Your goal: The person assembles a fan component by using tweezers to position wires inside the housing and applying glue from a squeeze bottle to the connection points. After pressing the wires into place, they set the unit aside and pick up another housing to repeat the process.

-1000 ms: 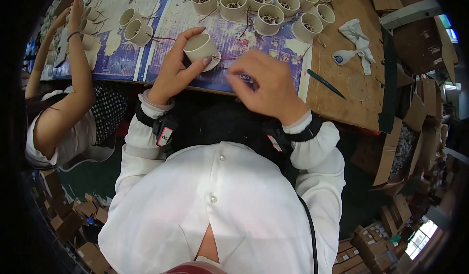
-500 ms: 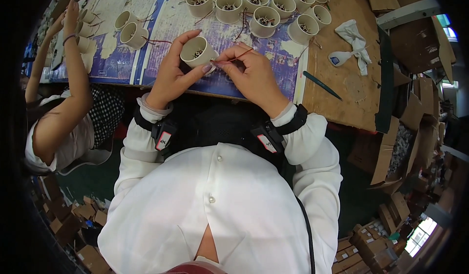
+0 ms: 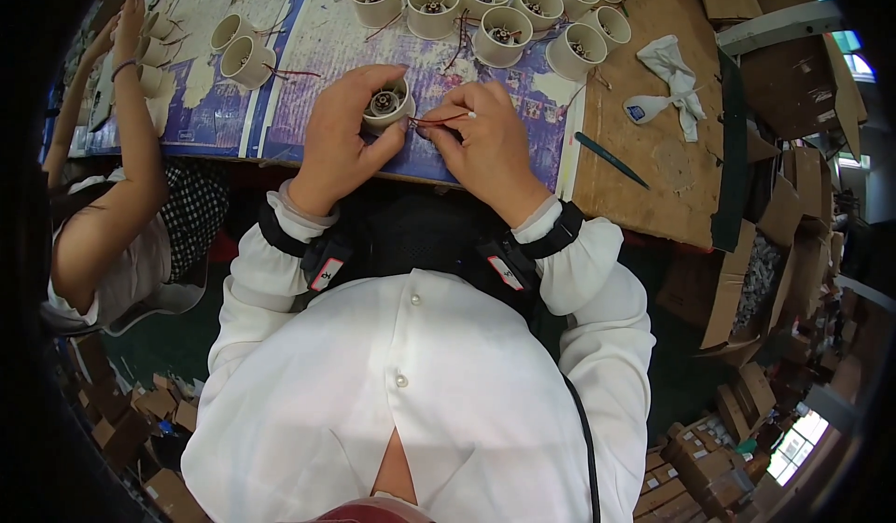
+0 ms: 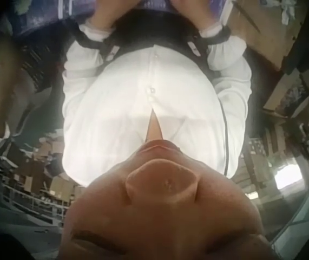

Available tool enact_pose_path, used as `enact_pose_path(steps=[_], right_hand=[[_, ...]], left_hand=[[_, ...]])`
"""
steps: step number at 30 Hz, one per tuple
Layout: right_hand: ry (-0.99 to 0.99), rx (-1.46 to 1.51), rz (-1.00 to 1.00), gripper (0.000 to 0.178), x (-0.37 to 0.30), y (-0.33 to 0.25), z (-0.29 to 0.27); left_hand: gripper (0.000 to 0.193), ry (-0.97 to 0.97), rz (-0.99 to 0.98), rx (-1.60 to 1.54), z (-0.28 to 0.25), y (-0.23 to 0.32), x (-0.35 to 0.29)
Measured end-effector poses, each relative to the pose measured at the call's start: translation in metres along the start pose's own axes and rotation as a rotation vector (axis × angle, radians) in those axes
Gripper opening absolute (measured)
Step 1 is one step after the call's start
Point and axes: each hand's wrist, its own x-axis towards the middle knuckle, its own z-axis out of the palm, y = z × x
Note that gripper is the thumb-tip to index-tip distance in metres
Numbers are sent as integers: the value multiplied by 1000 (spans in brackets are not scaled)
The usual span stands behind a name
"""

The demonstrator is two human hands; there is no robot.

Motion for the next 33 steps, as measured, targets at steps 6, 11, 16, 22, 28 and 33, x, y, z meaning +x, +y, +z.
enact_pose_path(steps=[6,11,16,22,28,33], right_hand=[[5,11,-5,16,-4,3,-4],[-19,62,203,23,-7,-23,-42],[35,77,57,27,1,-35,-45],[-78,77,32,26,7,-17,-8],[-59,176,78,27,10,-13,2],[-57,201,88,26,13,-15,2]], left_hand=[[55,32,-55,55,5,7,-2],[56,47,-63,75,5,7,-4],[57,7,-77,91,3,8,-4],[58,-4,-92,20,3,7,-4],[66,-71,-192,-47,-5,3,-6],[68,-46,-282,-145,-7,4,-6]])
